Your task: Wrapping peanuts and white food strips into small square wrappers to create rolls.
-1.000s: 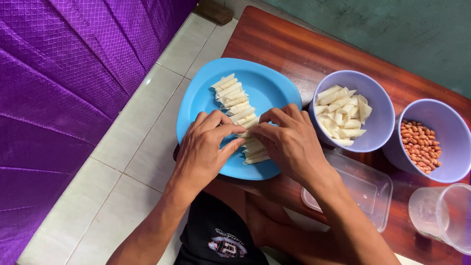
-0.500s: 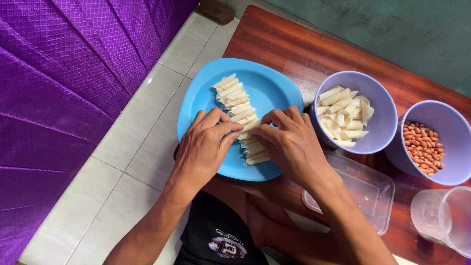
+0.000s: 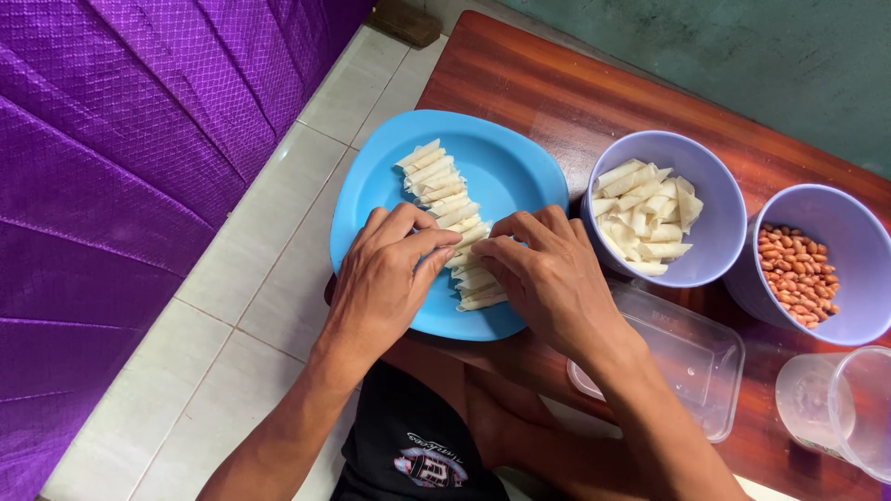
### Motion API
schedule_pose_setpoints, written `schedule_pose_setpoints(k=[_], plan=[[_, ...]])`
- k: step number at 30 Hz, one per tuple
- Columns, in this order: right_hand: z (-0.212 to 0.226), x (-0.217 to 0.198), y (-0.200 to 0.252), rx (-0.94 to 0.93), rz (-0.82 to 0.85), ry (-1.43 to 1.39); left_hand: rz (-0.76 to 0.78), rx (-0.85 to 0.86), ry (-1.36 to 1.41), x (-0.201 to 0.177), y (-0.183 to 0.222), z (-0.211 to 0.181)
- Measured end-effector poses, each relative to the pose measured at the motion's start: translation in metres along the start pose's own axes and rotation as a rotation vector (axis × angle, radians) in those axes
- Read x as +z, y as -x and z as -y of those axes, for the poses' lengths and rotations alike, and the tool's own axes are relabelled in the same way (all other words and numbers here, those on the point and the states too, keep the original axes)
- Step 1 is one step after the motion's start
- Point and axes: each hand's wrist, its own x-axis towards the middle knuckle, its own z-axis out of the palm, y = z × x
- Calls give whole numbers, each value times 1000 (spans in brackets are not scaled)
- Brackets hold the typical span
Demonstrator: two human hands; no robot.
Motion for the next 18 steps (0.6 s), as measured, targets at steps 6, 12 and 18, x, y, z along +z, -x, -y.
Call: schedule_pose_setpoints(k=[6,12,18], plan=[[-2,1,-1,-18,0,37,57,-7,-56,7,5,5],[4,-5,-10,-8,10,43,61,-53,-112,9,5,2],[0,-2,-5,-48,18,85,34,-98,-135,11,4,2]])
